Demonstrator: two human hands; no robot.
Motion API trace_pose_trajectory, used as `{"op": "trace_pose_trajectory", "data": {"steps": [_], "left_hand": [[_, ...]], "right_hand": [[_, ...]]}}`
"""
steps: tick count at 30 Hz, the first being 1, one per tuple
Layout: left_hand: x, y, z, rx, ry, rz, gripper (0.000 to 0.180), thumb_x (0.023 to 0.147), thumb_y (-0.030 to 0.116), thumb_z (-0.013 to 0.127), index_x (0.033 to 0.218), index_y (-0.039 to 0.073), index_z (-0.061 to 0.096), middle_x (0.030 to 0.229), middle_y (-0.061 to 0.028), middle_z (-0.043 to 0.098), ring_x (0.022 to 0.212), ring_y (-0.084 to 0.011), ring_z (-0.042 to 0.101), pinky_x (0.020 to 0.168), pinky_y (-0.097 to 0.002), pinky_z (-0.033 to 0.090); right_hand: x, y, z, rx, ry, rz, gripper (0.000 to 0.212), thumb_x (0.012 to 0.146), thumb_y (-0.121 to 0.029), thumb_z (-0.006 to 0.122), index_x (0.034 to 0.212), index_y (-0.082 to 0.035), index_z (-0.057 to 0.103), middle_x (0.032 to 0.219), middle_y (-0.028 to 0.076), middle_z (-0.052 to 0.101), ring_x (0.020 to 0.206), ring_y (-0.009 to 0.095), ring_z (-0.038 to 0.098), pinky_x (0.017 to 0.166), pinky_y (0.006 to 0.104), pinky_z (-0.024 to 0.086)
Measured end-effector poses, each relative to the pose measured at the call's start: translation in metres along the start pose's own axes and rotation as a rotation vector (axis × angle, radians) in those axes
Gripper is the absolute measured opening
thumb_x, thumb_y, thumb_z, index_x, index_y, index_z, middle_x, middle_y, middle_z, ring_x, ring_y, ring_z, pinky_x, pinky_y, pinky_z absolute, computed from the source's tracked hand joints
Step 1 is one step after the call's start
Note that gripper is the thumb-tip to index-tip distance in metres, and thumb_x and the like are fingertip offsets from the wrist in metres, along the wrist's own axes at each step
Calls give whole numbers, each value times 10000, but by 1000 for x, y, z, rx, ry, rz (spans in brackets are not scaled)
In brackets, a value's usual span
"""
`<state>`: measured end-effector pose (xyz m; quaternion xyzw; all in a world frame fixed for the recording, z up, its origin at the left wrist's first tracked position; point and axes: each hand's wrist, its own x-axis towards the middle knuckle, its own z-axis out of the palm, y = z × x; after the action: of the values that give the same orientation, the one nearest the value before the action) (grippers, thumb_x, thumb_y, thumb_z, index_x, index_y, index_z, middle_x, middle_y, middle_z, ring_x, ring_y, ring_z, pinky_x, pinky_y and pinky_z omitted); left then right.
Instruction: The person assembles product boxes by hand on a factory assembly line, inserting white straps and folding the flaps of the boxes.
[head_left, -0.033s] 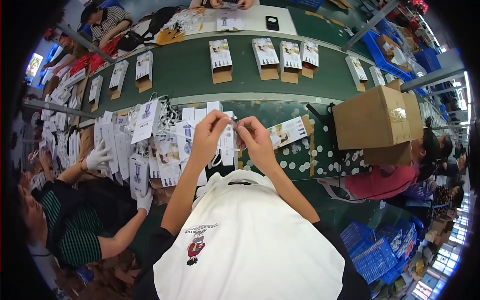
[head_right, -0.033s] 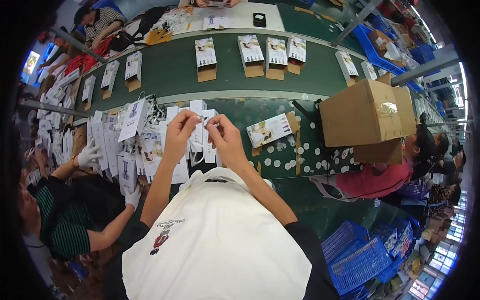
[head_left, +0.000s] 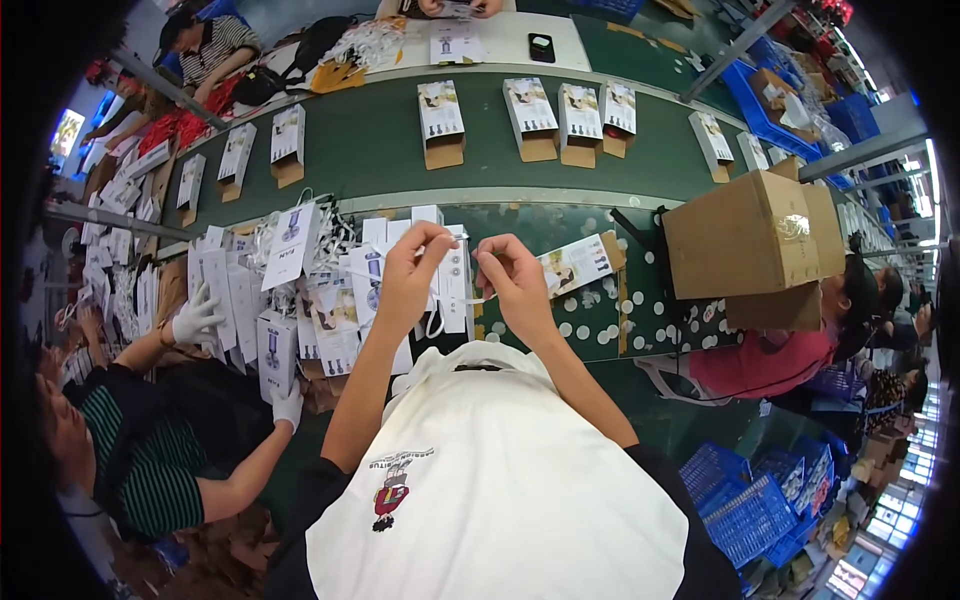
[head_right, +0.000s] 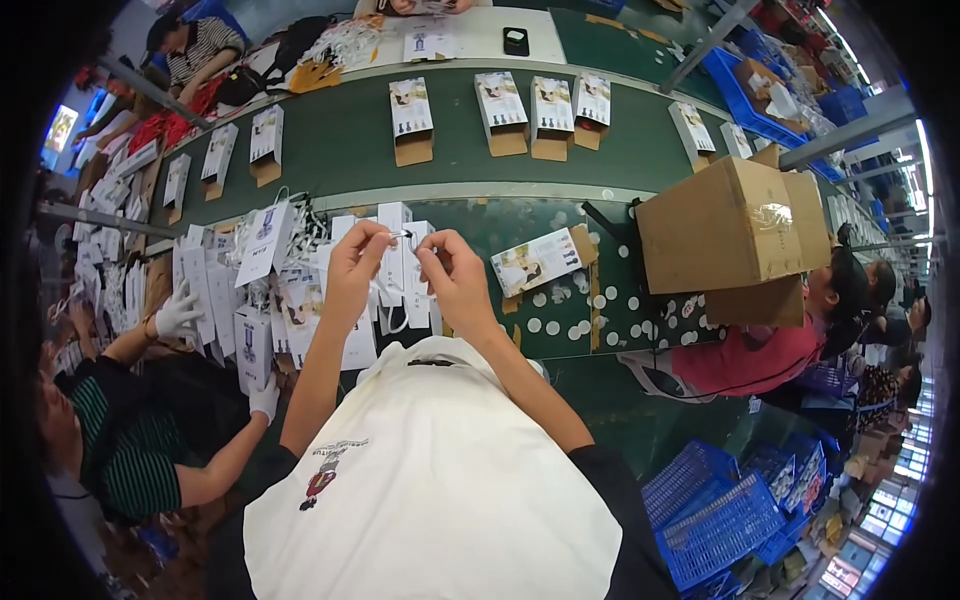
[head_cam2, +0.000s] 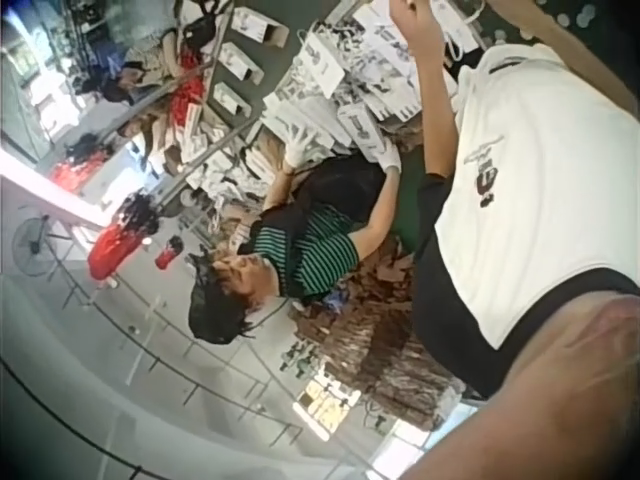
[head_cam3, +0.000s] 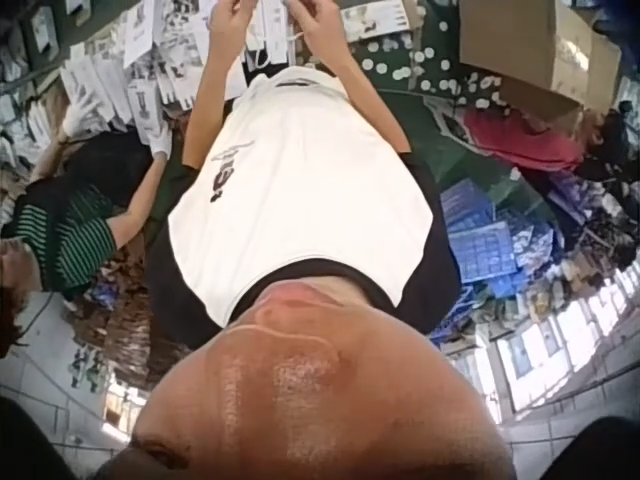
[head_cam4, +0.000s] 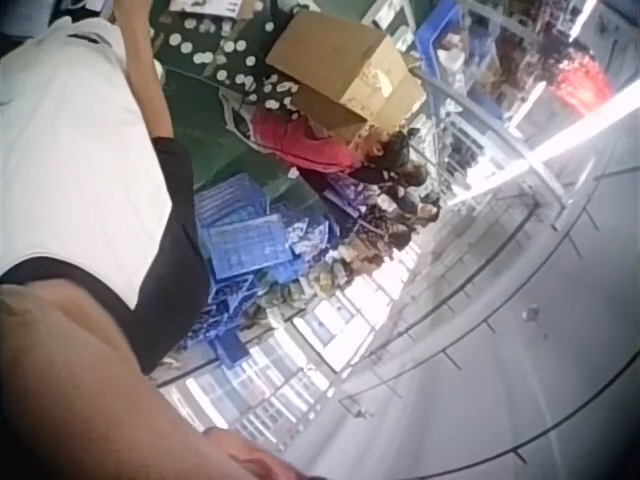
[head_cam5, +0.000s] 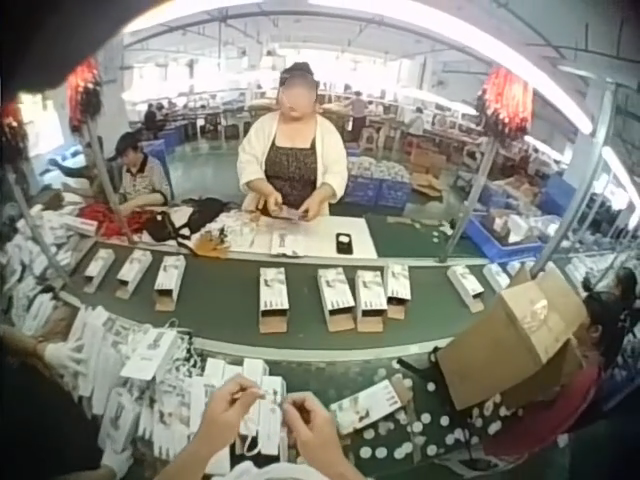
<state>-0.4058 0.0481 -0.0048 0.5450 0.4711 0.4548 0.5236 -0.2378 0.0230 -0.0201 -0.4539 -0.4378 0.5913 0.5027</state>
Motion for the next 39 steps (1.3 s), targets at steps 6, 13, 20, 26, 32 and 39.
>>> {"op": "trace_pose_trajectory", "data": {"steps": [6, 13, 20, 26, 32, 39], "left_hand": [[6, -3, 7, -343, -140, -99, 171, 982, 193, 540, 952, 44, 618, 1172, -71, 625, 971, -116, 580, 761, -262, 458], [7, -16, 17, -434, -165, 14, 163, 970, 196, 569, 954, 47, 633, 1299, -83, 544, 1104, -168, 539, 883, -285, 457], [8, -26, 7, -115, -163, -121, 144, 959, 170, 584, 985, 34, 621, 982, -19, 620, 916, -91, 554, 815, -232, 427], [1, -10, 17, 149, -118, 5, 180, 921, 141, 602, 1044, 9, 601, 898, -52, 655, 824, -124, 584, 750, -281, 455], [-2, -4, 22, 403, -65, 162, 142, 819, 104, 681, 929, 17, 661, 868, -101, 681, 811, -223, 633, 752, -325, 471], [-4, -31, 24, -282, -39, -207, 134, 854, -11, 655, 985, 3, 628, 954, -40, 665, 912, -98, 621, 847, -231, 477]], "right_hand": [[-2, -5, -1, 93, 184, -72, 75, 928, -74, 582, 981, -22, 568, 751, 40, 643, 601, 41, 538, 513, 194, 408], [3, 7, -3, -69, 154, -62, 135, 894, -72, 622, 1000, 11, 611, 685, 40, 629, 612, 69, 579, 561, 194, 447], [5, 2, -17, -19, 59, 46, 112, 924, -92, 607, 965, 2, 653, 673, -35, 542, 565, 24, 453, 493, 193, 342], [6, 11, -18, 80, 19, 64, 88, 934, -106, 602, 954, -20, 598, 737, -29, 564, 604, 24, 468, 531, 185, 368], [2, 8, -10, -137, 71, -60, 93, 934, -91, 598, 974, -7, 589, 805, -4, 621, 689, 40, 567, 582, 182, 426], [-5, -1, -17, -459, 49, -95, 98, 904, -69, 623, 955, 14, 612, 677, -9, 609, 606, 52, 551, 570, 207, 441]]}}
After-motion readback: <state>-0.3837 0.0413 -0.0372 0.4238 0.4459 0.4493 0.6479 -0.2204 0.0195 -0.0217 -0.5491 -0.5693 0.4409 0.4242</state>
